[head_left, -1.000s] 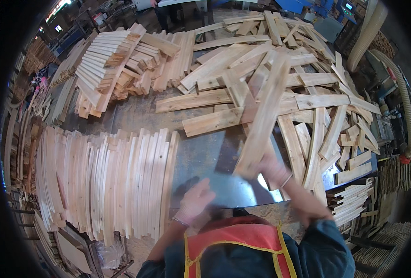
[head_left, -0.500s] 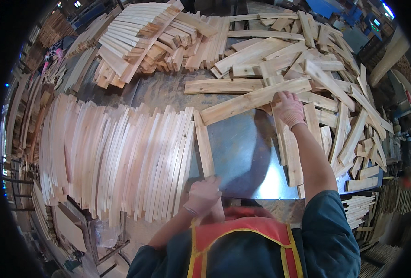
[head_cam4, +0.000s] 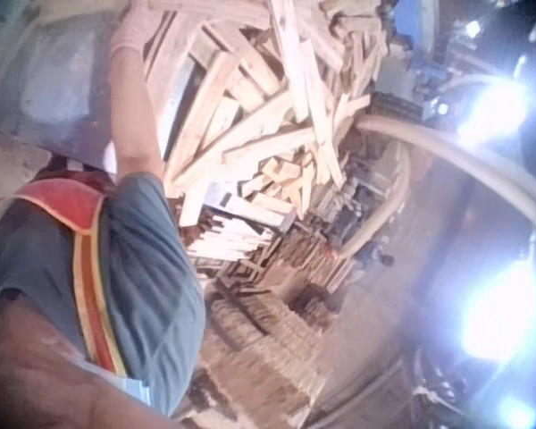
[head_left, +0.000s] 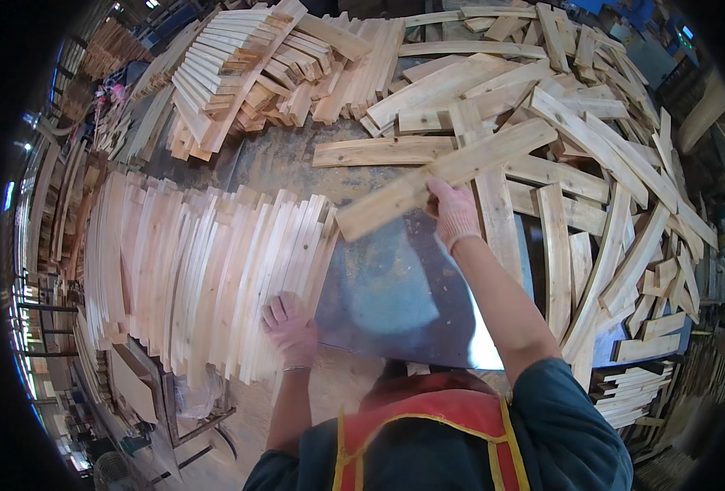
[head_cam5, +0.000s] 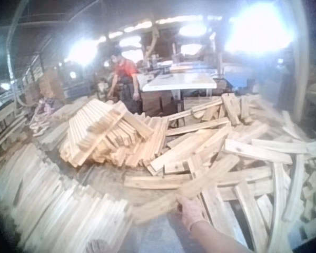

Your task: The person sorts and stacks light-colored wooden planks on a metal workbench in a workshop. They pick up individual planks from a disorganized pile, align them, and place them into a neat, growing stack. The person occasionally adjusts the stack to ensure it remains orderly.

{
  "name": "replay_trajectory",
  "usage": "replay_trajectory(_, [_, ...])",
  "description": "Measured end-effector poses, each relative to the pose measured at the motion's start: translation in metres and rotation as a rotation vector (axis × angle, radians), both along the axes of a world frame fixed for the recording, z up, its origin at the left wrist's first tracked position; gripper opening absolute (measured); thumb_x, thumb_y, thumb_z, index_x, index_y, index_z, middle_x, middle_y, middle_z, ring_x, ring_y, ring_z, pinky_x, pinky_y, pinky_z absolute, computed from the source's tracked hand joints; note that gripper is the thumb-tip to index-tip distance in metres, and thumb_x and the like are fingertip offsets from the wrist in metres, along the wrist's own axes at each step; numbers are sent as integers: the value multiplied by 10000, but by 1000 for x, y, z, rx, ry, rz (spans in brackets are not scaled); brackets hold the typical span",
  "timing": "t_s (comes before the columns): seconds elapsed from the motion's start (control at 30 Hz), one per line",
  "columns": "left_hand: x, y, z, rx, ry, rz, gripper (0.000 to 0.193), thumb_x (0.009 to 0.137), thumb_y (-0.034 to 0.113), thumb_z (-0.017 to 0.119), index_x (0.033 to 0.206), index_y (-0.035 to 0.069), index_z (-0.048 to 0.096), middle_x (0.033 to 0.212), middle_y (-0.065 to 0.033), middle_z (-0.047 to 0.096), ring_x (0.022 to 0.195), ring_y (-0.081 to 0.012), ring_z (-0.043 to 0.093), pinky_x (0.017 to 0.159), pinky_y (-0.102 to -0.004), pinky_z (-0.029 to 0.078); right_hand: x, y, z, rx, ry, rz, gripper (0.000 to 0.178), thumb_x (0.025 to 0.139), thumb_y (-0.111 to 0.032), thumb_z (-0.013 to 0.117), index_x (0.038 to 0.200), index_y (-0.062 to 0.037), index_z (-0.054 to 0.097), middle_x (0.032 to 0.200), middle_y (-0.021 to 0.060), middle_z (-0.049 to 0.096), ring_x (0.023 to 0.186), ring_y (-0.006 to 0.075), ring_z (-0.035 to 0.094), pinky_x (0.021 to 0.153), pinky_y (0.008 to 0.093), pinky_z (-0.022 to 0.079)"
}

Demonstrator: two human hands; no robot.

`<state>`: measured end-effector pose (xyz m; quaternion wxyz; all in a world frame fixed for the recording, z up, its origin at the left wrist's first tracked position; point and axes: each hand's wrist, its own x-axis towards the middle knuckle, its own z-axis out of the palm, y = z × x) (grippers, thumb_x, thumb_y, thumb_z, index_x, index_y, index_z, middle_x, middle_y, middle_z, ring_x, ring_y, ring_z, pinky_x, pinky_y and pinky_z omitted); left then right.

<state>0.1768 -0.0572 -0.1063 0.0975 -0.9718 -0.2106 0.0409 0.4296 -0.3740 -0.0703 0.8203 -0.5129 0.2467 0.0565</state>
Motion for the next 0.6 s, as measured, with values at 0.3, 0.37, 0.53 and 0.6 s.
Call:
replay_trajectory(0.3, [42,-93,22,-399,-132,-247,863,932,481,691,1615,51,388,1622,-201,429,1510,-366,392,1233,-510,323,-89,-150,-25,-1519,-312,242,898,815,-360,853,1552,-46,445,1413,231,604,1340,401,569,1124,450,472])
replay_trajectory(0.37, [68,-125,16,-488,-129,-274,935,907,541,708,1622,45,367,1606,-222,446,1479,-383,429,1212,-506,354,-103,-137,-23,-1495,-169,324,981,799,-330,870,1604,-69,374,1498,253,531,1347,433,550,1139,483,462])
replay_trajectory(0.53, [103,-183,28,-577,247,-342,1048,820,507,794,1629,27,332,1557,-227,487,1413,-359,494,1153,-458,424,-118,-115,-11,-1472,26,368,1062,784,-359,874,1630,-78,297,1504,234,521,1371,442,520,1136,475,453])
replay_trajectory(0.6, [105,-176,17,-606,204,-325,983,820,402,805,1599,-10,368,1472,-241,560,1288,-350,594,1083,-436,492,-122,-96,28,-1391,81,336,1023,785,-323,864,1613,-59,324,1471,246,550,1350,448,542,1129,469,461])
